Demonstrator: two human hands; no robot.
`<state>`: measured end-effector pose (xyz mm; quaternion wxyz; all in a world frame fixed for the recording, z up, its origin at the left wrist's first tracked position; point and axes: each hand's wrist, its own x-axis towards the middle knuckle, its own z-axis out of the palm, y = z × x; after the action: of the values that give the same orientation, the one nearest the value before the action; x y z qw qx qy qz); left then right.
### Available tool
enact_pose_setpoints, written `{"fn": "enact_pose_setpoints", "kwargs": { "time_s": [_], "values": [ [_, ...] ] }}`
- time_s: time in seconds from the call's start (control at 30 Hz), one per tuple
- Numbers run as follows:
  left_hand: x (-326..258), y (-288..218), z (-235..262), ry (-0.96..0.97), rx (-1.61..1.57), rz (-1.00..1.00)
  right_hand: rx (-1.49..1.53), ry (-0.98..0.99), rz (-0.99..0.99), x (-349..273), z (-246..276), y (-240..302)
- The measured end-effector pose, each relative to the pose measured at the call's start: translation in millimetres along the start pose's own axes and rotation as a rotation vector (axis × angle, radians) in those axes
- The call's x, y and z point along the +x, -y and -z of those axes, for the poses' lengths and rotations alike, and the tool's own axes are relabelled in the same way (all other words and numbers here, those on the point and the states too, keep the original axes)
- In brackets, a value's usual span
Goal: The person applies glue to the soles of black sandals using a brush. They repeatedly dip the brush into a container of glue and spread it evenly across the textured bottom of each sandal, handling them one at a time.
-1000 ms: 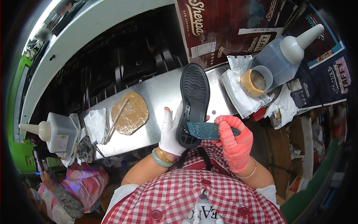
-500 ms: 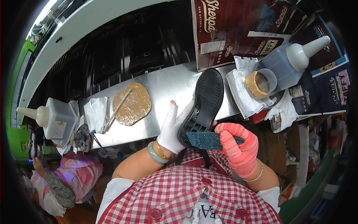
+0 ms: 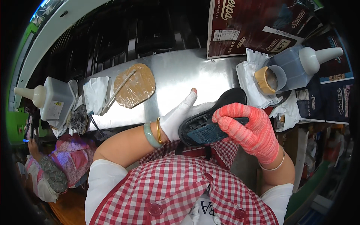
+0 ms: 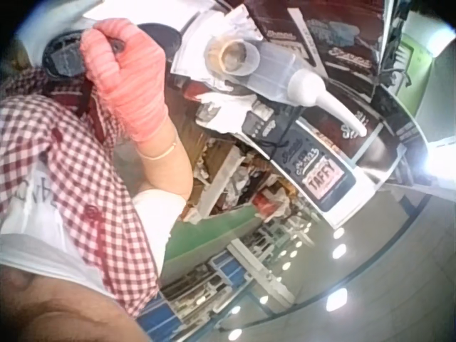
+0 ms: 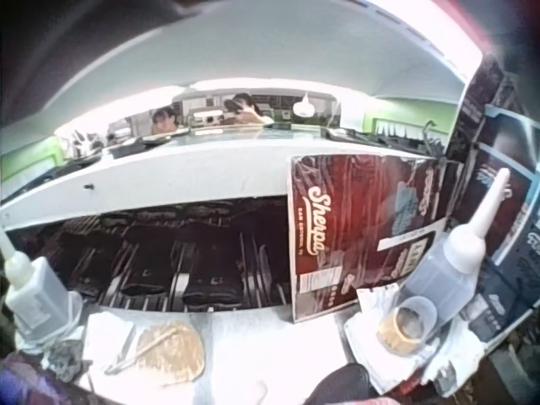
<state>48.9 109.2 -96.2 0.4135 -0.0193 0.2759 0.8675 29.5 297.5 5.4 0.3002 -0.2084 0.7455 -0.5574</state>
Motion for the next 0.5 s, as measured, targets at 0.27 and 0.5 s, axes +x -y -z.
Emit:
{"fn": "enact_pose_setpoints", "kwargs": {
  "time_s": [0.27,0.5],
  "values": [
    [-1.9,-3.3,4.0,-0.055,0.058,0.197,-0.024,0.137,-0.105,15.7,1.6,21.7],
    [28.3,26.5,54.9,0.116,0.031,0.257,0.007,0.14,-0.19,18.8,-5.9,27.7]
  ]
}}
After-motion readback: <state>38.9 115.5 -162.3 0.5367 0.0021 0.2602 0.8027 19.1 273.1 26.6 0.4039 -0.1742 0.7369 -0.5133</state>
